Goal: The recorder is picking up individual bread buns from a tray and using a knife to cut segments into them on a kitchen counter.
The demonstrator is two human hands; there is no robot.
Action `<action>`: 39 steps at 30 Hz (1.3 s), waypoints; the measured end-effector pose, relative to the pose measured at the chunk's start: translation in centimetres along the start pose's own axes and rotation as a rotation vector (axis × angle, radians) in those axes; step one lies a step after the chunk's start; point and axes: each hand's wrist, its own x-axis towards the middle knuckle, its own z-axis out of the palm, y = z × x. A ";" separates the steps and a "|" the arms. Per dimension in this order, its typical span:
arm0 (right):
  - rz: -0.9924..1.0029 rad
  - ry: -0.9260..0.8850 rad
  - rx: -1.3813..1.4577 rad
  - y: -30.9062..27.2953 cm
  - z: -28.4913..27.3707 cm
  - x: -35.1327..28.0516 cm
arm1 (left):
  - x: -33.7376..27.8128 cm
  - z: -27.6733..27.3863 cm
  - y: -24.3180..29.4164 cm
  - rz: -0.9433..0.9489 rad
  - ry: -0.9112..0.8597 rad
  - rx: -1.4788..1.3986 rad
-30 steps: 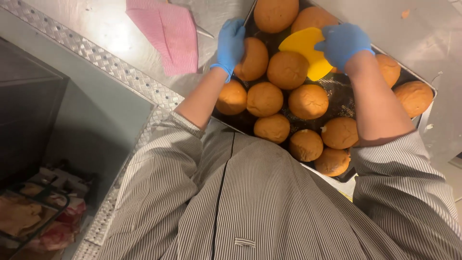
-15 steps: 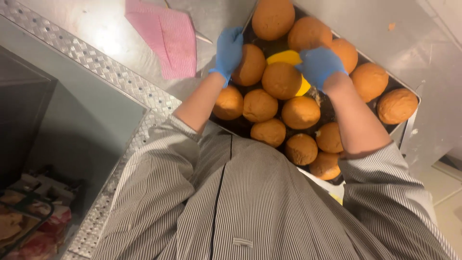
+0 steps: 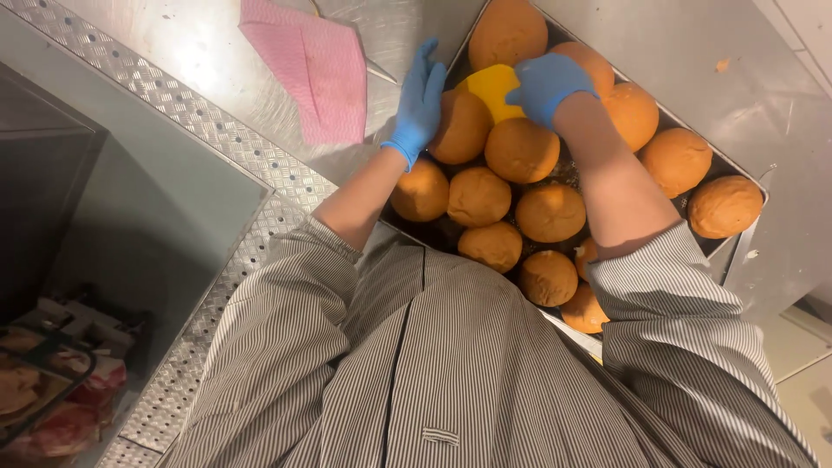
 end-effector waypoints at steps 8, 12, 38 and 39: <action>-0.058 -0.060 0.054 -3.1 1.4 -0.7 | -0.3 0.1 -1.7 0.113 -0.002 -0.106; -0.074 0.075 0.054 -3.6 -0.3 -4.4 | 0.1 -0.8 -1.6 -0.033 -0.100 -0.121; -0.128 0.489 -0.137 10.4 -4.1 2.5 | 5.3 12.4 15.6 0.366 -0.627 1.182; -0.093 0.402 -0.090 10.0 -4.3 3.1 | 5.1 12.2 15.7 0.361 -0.608 1.184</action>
